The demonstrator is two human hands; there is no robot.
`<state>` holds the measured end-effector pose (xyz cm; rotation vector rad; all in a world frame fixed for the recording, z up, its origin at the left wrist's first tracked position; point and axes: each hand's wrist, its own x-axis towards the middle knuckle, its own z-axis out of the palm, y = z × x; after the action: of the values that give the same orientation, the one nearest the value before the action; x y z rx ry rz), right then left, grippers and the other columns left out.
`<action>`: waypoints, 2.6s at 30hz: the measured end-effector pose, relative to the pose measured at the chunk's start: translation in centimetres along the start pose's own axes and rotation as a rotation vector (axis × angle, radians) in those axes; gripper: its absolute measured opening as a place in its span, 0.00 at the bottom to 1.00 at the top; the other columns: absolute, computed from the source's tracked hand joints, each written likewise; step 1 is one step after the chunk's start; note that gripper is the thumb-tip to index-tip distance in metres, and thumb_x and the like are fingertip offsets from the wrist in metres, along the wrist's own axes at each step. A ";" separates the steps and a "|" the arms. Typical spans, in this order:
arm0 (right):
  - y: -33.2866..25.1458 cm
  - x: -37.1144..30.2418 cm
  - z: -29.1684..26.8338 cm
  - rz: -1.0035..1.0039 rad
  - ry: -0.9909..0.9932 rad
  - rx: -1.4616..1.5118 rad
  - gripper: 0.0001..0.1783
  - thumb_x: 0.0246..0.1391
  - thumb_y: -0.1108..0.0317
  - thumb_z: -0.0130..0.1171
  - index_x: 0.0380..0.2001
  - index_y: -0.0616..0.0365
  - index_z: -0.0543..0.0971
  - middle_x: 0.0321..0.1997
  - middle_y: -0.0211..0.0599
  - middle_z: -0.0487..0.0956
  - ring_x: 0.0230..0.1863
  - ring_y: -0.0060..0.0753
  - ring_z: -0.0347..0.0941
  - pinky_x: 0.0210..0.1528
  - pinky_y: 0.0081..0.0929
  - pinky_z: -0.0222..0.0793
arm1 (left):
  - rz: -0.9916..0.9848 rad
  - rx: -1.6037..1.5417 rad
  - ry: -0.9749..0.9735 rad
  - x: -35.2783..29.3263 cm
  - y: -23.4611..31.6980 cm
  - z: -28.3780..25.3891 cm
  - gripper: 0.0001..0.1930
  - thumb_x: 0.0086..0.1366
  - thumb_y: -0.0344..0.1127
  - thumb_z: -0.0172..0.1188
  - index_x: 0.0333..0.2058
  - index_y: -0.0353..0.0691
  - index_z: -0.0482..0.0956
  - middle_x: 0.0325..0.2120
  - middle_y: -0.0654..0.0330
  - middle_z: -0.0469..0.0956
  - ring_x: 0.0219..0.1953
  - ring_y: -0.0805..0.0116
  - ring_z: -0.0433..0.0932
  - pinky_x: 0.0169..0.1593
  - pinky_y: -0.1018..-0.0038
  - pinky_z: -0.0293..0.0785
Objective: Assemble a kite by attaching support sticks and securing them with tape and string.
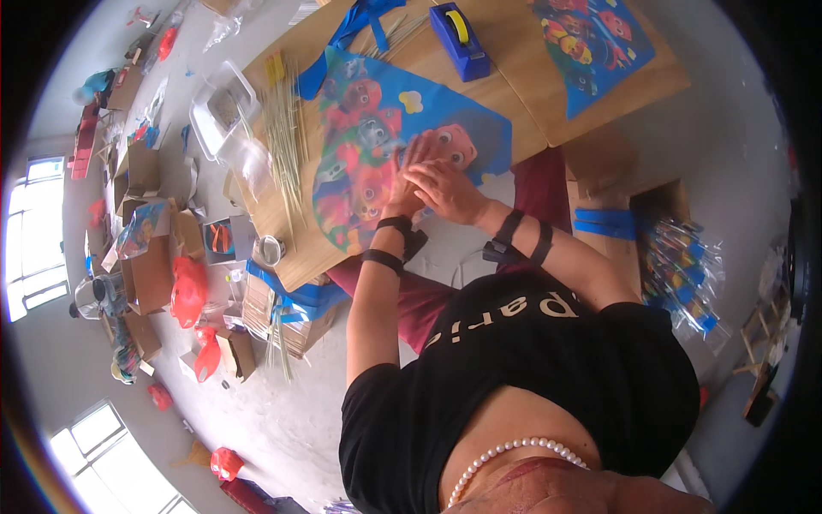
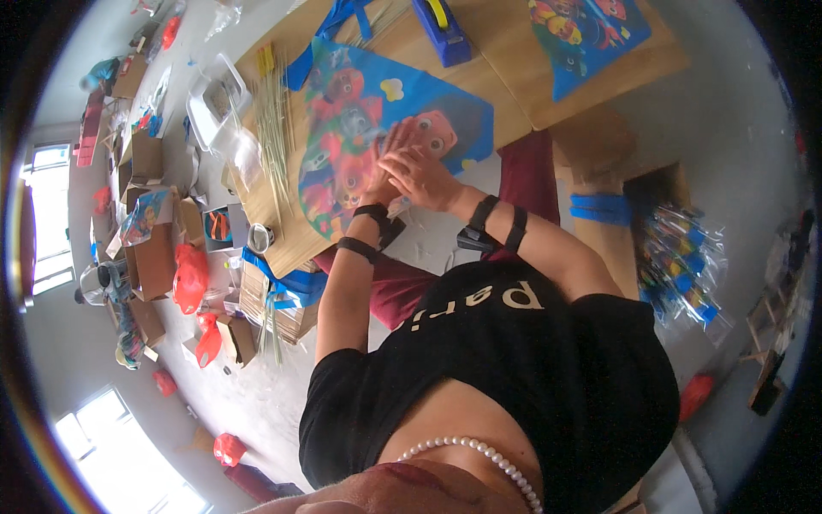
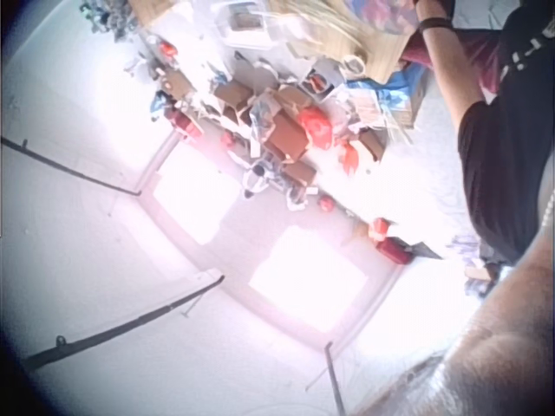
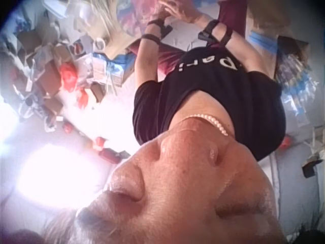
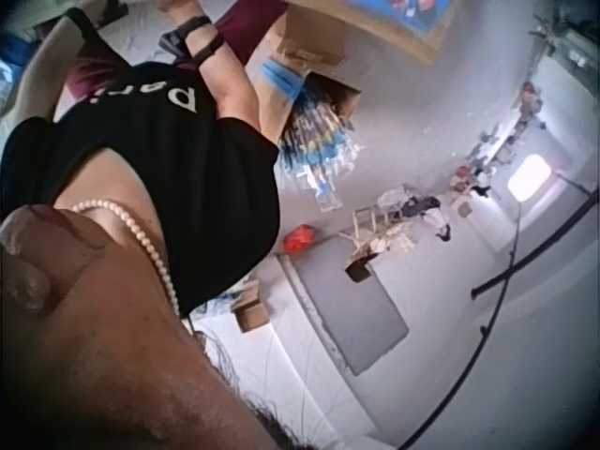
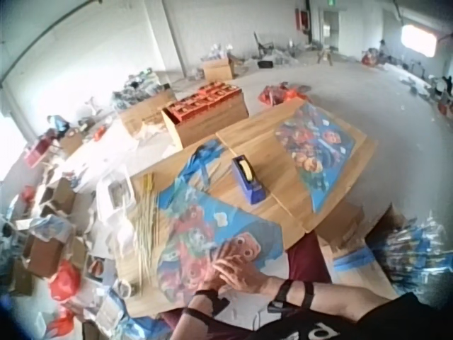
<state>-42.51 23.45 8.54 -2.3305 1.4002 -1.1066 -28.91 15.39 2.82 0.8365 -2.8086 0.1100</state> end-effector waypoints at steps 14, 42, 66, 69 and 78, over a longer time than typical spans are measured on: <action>10.9 -0.4 -1.9 0.173 -0.205 -0.447 0.26 0.65 0.57 0.47 0.66 0.47 0.68 0.73 0.44 0.62 0.74 0.46 0.54 0.75 0.56 0.45 | -0.764 -0.118 0.002 7.8 -10.7 1.1 0.32 0.64 0.43 0.59 0.66 0.42 0.65 0.66 0.53 0.64 0.66 0.50 0.62 0.64 0.44 0.55; 10.5 0.9 -1.9 0.249 -0.257 -0.345 0.33 0.62 0.58 0.53 0.70 0.45 0.64 0.74 0.44 0.60 0.76 0.46 0.52 0.76 0.56 0.42 | -0.324 0.241 0.032 23.3 -17.3 3.0 0.06 0.61 0.32 0.56 0.37 0.46 0.76 0.33 0.59 0.82 0.43 0.60 0.79 0.54 0.61 0.62; 10.5 -0.2 -1.8 0.225 -0.185 -0.369 0.32 0.62 0.57 0.53 0.69 0.46 0.65 0.74 0.43 0.61 0.76 0.45 0.52 0.76 0.56 0.42 | -0.283 0.578 0.346 18.7 -24.0 -11.2 0.09 0.64 0.31 0.53 0.43 0.45 0.72 0.37 0.59 0.79 0.43 0.58 0.81 0.54 0.52 0.69; 10.2 -0.1 -1.6 0.207 -0.170 -0.357 0.31 0.62 0.57 0.52 0.68 0.47 0.66 0.74 0.44 0.61 0.76 0.45 0.52 0.76 0.56 0.42 | -0.385 0.172 0.368 15.9 -24.1 -14.6 0.08 0.66 0.31 0.52 0.43 0.44 0.71 0.36 0.56 0.78 0.43 0.52 0.80 0.45 0.54 0.75; 11.1 -1.0 -0.9 0.159 -0.142 -0.370 0.28 0.63 0.55 0.51 0.66 0.46 0.69 0.73 0.42 0.62 0.76 0.44 0.52 0.75 0.56 0.43 | -0.522 -0.387 0.171 3.4 -10.9 -12.6 0.05 0.72 0.37 0.51 0.41 0.44 0.73 0.37 0.52 0.79 0.40 0.44 0.79 0.39 0.54 0.74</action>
<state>-50.86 18.59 2.99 -2.4212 1.8238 -0.6699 -23.46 6.06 16.03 1.3372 -2.2554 -0.4061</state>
